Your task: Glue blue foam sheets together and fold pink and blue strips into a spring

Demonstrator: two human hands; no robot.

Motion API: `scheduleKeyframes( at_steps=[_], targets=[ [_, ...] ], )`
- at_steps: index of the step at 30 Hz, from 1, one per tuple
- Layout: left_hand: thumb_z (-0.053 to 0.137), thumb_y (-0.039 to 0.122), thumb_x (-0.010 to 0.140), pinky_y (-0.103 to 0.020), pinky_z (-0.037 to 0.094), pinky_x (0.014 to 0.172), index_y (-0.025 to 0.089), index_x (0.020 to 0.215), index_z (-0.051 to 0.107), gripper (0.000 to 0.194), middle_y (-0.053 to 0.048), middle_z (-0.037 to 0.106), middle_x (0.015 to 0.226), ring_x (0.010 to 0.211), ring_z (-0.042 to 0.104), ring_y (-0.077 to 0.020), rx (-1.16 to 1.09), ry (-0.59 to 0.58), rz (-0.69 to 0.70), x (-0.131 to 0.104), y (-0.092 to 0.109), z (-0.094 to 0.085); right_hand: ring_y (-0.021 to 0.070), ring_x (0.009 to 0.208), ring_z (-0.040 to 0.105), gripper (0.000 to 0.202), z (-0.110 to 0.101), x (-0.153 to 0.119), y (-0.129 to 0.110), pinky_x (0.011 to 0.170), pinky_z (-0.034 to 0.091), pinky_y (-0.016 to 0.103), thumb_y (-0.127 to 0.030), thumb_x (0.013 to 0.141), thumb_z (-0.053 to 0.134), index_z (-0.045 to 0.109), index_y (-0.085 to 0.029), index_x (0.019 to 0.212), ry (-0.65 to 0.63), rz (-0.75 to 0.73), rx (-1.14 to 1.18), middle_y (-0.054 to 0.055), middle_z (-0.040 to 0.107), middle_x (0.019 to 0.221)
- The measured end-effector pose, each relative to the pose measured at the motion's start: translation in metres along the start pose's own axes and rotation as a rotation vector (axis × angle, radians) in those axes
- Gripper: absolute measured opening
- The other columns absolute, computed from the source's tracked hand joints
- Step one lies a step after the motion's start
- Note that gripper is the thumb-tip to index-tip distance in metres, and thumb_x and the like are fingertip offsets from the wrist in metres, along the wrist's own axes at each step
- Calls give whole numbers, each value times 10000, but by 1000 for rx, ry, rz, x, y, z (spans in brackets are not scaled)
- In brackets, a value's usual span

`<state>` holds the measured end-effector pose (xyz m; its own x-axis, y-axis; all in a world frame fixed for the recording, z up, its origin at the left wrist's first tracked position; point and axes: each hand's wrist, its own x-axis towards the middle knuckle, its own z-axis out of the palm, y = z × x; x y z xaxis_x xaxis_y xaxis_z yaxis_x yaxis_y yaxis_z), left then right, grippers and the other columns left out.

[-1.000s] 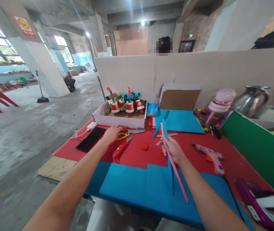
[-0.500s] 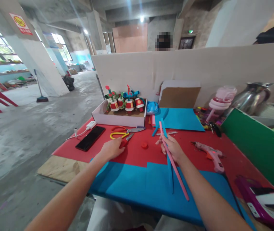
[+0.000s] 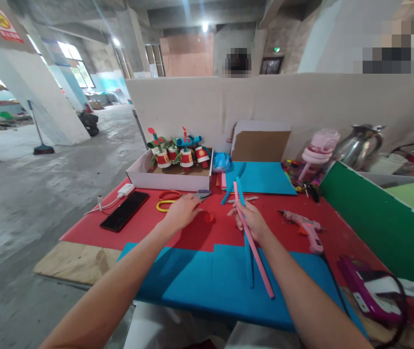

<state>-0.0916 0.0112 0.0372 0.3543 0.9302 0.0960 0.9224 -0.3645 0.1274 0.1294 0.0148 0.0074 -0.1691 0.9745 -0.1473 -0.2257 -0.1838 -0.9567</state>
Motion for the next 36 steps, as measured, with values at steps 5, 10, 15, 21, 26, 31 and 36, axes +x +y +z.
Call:
scheduleKeyframes(
  at_steps=[5,10,15,21,26,31,36],
  targets=[
    [533,180,850,-287,469,800,204,1029,625,203,-63,619,994,891,610,-195,-178,-123,213,6,22,20,62,290,390,141,-1,2,3,278,326,183,-333,842,518,478,-203,806,39,26,-13,-15,664,599],
    [537,149,831,-310,469,838,191,1094,534,266,-85,609,1061,1029,596,-234,-128,-15,45,42,36,21,65,303,397,168,-4,4,5,282,320,179,-358,826,548,487,-204,801,78,7,33,-7,663,591],
    [389,52,867,-354,485,781,142,1070,551,275,-151,591,1069,947,642,-258,-135,23,-69,82,49,22,63,305,390,223,-5,6,8,285,308,175,-404,800,574,483,-201,797,76,9,66,-6,662,580],
    [333,168,935,-278,475,730,153,984,587,260,-105,643,1022,872,640,-190,-320,145,-98,80,50,26,60,313,410,248,-4,5,9,298,332,172,-429,795,576,492,-196,800,53,1,88,-10,656,580],
    [494,506,850,-203,350,463,144,824,651,395,2,596,613,478,471,-96,-1070,90,-107,58,50,31,86,358,503,201,4,0,9,354,416,188,-380,826,565,504,-205,903,-17,63,70,-23,649,591],
    [683,520,681,-207,342,497,143,688,649,378,16,569,592,516,446,-88,-1400,48,-120,50,51,35,112,416,571,166,9,-5,10,427,491,226,-339,880,505,502,-202,973,-137,118,50,-16,646,601],
    [667,521,705,-212,364,506,146,630,608,387,20,536,561,518,459,-90,-1427,-41,-155,49,52,41,115,426,574,210,10,-4,13,450,493,236,-360,904,483,503,-208,1047,-164,139,40,-13,641,623]
  ],
)
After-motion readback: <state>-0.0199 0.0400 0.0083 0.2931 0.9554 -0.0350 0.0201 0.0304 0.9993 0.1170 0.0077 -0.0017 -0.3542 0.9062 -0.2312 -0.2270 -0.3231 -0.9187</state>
